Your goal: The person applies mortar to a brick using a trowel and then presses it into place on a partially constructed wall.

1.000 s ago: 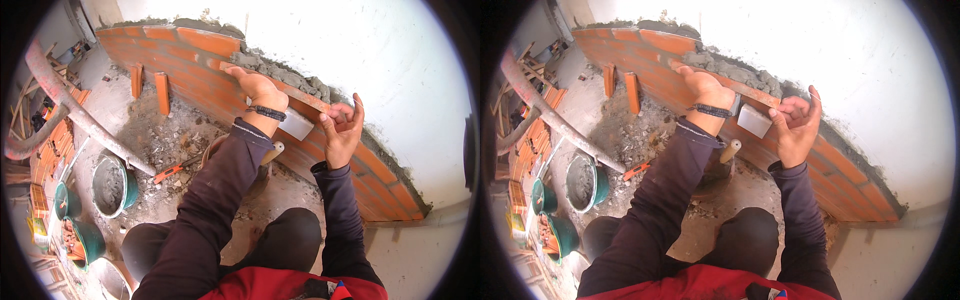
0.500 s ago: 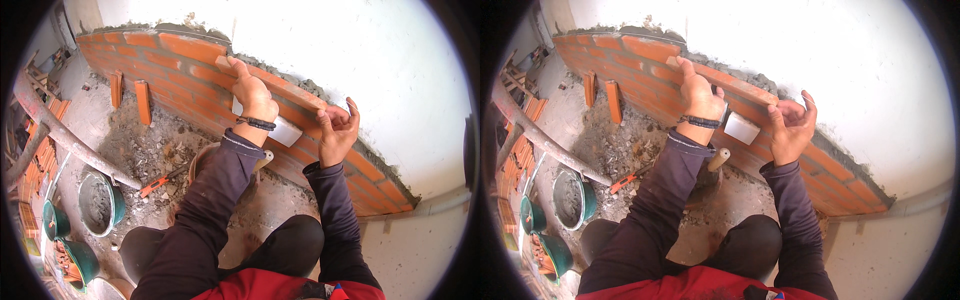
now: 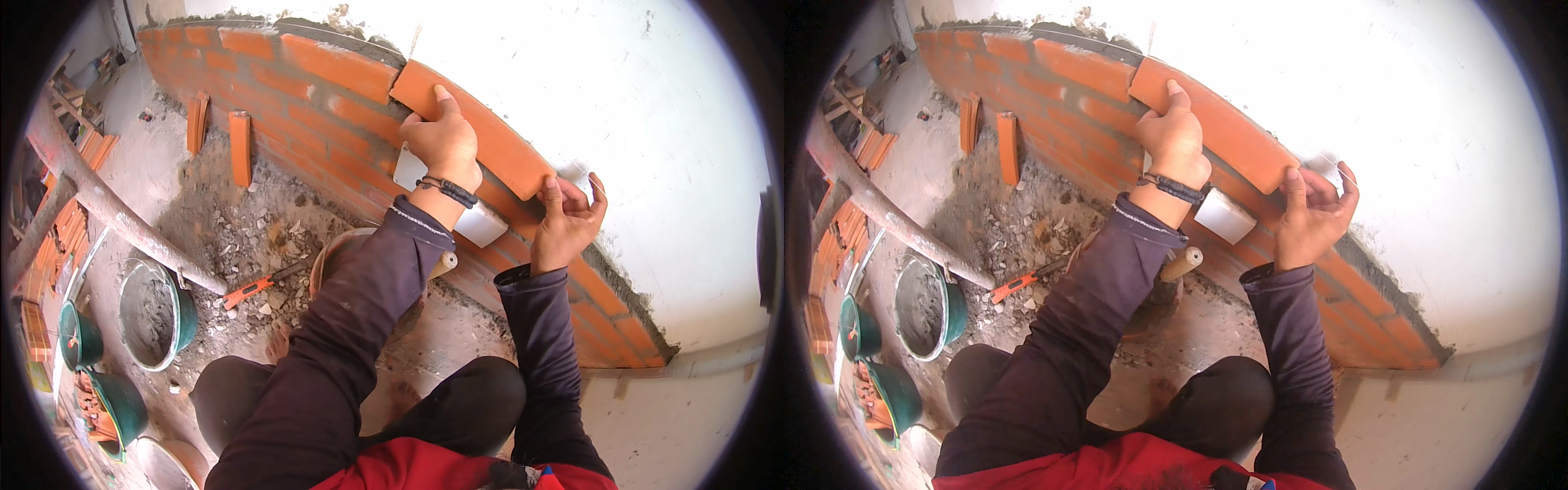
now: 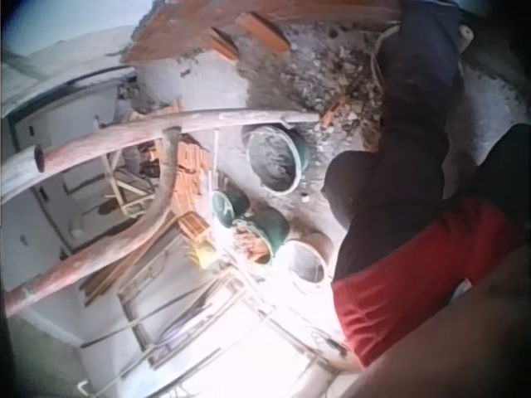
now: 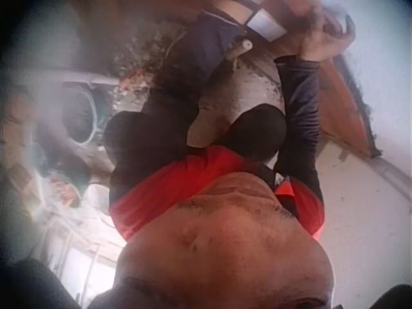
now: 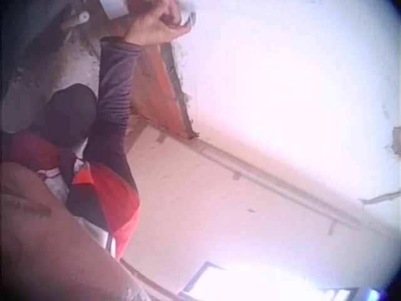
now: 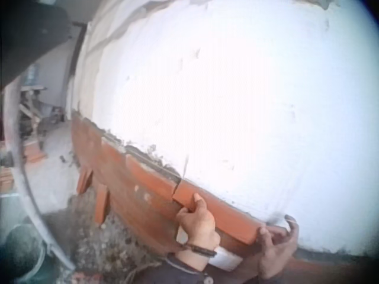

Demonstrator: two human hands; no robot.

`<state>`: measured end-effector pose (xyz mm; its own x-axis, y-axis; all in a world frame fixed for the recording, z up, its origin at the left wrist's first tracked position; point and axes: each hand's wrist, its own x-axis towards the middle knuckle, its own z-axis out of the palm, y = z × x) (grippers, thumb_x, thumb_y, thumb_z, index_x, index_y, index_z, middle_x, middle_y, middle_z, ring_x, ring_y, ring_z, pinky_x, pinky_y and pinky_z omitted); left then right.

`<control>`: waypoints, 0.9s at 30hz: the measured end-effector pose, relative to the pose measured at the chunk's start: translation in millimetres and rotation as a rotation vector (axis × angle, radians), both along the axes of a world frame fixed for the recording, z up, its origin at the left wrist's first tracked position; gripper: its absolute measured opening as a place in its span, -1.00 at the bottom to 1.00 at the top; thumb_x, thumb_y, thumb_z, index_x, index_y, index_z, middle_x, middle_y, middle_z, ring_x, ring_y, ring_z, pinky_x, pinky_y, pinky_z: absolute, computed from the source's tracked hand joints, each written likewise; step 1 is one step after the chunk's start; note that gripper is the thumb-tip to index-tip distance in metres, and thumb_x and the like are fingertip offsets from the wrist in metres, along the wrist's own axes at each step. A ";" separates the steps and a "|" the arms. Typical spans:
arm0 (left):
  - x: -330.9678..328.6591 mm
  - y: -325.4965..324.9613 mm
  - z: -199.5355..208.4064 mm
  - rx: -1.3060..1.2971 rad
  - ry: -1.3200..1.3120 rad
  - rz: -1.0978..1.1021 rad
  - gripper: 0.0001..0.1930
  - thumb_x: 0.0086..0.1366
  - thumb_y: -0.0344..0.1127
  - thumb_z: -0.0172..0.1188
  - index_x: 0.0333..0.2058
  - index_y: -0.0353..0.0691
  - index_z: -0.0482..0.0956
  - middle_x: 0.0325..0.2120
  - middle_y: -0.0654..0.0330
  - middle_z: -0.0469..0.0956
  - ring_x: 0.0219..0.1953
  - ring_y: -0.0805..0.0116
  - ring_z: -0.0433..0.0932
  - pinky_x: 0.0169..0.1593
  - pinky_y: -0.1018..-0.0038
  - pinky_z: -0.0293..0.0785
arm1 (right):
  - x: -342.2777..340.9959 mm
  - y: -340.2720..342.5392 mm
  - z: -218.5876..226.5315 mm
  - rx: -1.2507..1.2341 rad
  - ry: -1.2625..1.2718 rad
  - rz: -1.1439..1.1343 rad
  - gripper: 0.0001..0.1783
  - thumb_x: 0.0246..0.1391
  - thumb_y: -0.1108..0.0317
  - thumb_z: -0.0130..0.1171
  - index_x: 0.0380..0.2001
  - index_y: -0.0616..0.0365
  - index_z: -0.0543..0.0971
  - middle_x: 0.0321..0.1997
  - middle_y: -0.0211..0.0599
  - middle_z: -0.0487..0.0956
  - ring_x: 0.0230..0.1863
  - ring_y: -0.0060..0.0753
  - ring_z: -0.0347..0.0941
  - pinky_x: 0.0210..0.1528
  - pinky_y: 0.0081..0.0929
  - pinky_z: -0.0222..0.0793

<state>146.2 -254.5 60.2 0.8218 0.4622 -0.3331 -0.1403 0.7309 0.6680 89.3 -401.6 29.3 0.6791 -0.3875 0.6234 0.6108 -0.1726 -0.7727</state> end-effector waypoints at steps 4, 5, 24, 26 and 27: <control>0.3 -2.2 -9.1 0.117 -0.002 0.020 -0.54 0.42 -0.17 0.12 0.04 -0.46 0.24 -0.07 -0.03 0.45 -0.10 0.28 0.53 -0.05 0.42 0.52 | 5.4 -2.8 -3.6 -0.011 -0.017 -0.022 -0.31 0.06 0.57 0.33 0.18 0.37 0.19 -0.32 -0.15 0.64 -0.29 -0.45 0.59 -0.18 -0.55 0.51; -1.4 -2.2 -12.7 0.127 -0.028 0.028 -0.54 0.41 -0.18 0.14 0.04 -0.45 0.25 -0.09 -0.02 0.47 -0.12 0.28 0.53 -0.07 0.42 0.53 | 6.4 -2.8 -4.2 -0.020 -0.020 -0.035 -0.31 0.06 0.56 0.33 0.17 0.37 0.19 -0.32 -0.15 0.64 -0.28 -0.44 0.59 -0.17 -0.54 0.51; -10.0 30.9 -65.1 1.428 0.013 0.364 0.23 -0.16 0.29 0.49 0.28 -0.48 0.13 0.19 -0.06 0.21 0.21 -0.09 0.18 0.24 -0.09 0.08 | 10.4 -3.1 -4.9 -0.035 -0.048 -0.053 -0.32 0.05 0.55 0.35 0.15 0.38 0.20 -0.35 -0.13 0.66 -0.29 -0.43 0.60 -0.16 -0.55 0.52; -9.5 37.1 -66.0 1.463 -0.049 0.364 0.28 -0.16 0.33 0.47 0.29 -0.55 0.09 0.18 -0.14 0.20 0.22 -0.12 0.18 0.26 -0.04 0.13 | 8.8 -2.3 -3.8 -0.028 -0.038 -0.053 -0.32 0.05 0.56 0.34 0.15 0.39 0.20 -0.35 -0.13 0.66 -0.29 -0.43 0.60 -0.16 -0.56 0.52; -8.6 39.9 -66.2 1.479 -0.081 0.362 0.30 -0.16 0.36 0.46 0.29 -0.58 0.07 0.18 -0.17 0.19 0.22 -0.13 0.19 0.27 -0.01 0.16 | 8.3 -2.6 -3.1 -0.022 -0.038 -0.037 -0.32 0.05 0.56 0.34 0.16 0.39 0.20 -0.35 -0.13 0.66 -0.29 -0.43 0.60 -0.16 -0.56 0.51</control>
